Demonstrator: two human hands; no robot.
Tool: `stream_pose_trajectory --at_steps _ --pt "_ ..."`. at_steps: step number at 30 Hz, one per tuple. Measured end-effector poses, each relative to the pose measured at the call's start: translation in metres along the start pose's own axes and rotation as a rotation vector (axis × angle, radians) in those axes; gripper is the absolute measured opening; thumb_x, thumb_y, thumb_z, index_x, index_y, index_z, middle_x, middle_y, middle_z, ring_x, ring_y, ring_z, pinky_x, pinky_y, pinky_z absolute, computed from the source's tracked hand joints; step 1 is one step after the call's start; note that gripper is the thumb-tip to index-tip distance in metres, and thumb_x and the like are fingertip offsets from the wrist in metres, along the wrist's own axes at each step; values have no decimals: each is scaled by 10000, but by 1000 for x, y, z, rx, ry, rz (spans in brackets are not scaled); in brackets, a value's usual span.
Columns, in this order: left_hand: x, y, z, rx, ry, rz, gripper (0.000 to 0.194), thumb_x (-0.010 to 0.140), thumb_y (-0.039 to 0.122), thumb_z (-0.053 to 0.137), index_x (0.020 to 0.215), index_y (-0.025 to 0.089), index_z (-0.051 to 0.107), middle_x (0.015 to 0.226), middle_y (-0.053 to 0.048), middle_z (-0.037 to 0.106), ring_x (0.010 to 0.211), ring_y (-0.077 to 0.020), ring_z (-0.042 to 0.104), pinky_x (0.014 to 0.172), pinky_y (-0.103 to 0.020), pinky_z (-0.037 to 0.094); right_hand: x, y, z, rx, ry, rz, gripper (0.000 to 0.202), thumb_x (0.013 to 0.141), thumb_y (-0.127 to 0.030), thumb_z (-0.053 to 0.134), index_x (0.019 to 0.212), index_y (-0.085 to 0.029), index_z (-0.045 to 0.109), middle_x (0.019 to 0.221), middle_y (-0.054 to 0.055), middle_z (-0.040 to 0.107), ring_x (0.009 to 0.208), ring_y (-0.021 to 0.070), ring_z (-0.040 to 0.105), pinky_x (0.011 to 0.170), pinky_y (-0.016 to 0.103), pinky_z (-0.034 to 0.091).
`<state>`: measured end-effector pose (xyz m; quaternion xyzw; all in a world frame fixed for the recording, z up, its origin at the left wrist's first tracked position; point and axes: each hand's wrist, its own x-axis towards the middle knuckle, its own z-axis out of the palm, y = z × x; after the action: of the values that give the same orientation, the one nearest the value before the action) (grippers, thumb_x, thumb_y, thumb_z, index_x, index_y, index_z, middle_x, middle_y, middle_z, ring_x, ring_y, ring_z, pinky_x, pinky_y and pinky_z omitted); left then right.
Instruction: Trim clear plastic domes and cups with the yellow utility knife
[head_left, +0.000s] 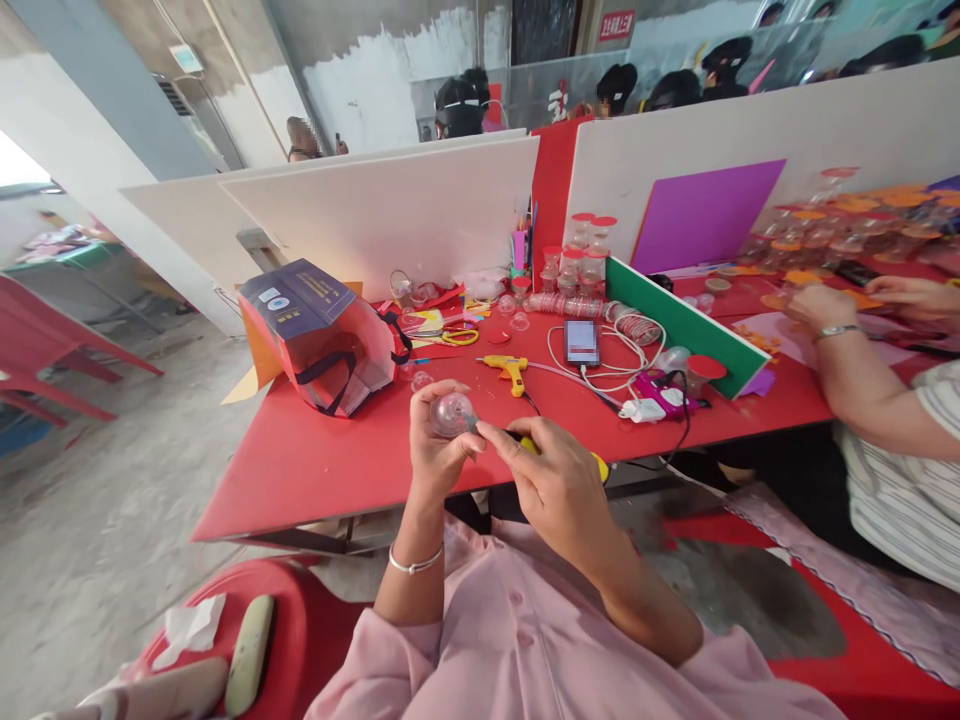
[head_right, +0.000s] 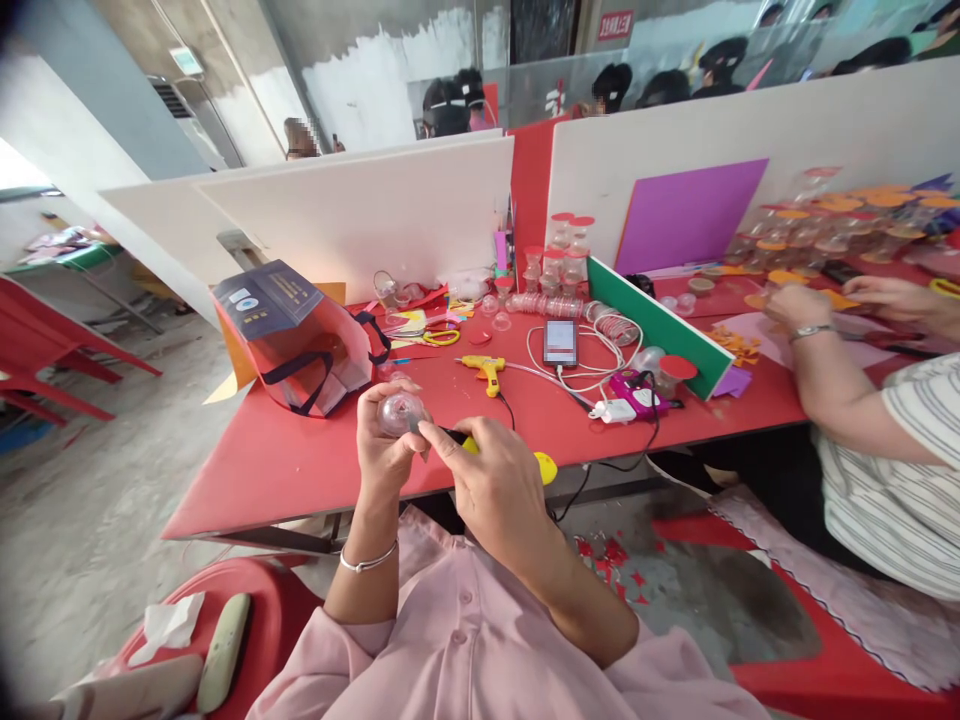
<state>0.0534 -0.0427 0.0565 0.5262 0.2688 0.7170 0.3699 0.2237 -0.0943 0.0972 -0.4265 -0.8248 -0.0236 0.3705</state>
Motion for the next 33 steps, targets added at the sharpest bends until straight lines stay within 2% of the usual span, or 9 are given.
stream_pose_trajectory --at_steps 7,13,19,26,33 --pt "0 6 0 12 -19 -5 698 638 543 884 1171 238 553 1154 -69 624 563 -40 547 420 -151 466 3 -2 -1 -75 20 -33 519 985 -67 470 1397 -342 623 1040 58 675 942 168 618 787 294 477" --pt "2 6 1 47 20 99 693 643 559 875 1153 241 532 1155 -64 605 551 -34 533 453 -172 448 4 -9 -3 -118 16 -3 538 967 -60 499 1387 -370 630 1038 49 679 928 170 616 761 292 461" --pt "3 6 -2 151 127 169 741 565 647 867 1069 225 526 1059 -67 638 723 -114 609 633 -238 502 3 -18 -3 -145 16 3 530 970 -70 490 1387 -364 631 977 54 668 872 166 605 740 290 458" --pt "-1 7 -6 132 108 208 672 645 621 849 1084 238 513 1080 -62 618 735 -117 604 643 -245 483 2 -26 0 -148 42 18 489 995 -98 473 1374 -356 643 999 61 673 888 173 616 756 307 461" --pt "0 6 -5 160 118 196 683 643 660 829 1070 233 510 1059 -61 621 748 -128 602 650 -253 483 0 -28 2 -208 115 -4 507 972 -82 500 1364 -365 649 1038 64 668 910 178 597 772 310 453"
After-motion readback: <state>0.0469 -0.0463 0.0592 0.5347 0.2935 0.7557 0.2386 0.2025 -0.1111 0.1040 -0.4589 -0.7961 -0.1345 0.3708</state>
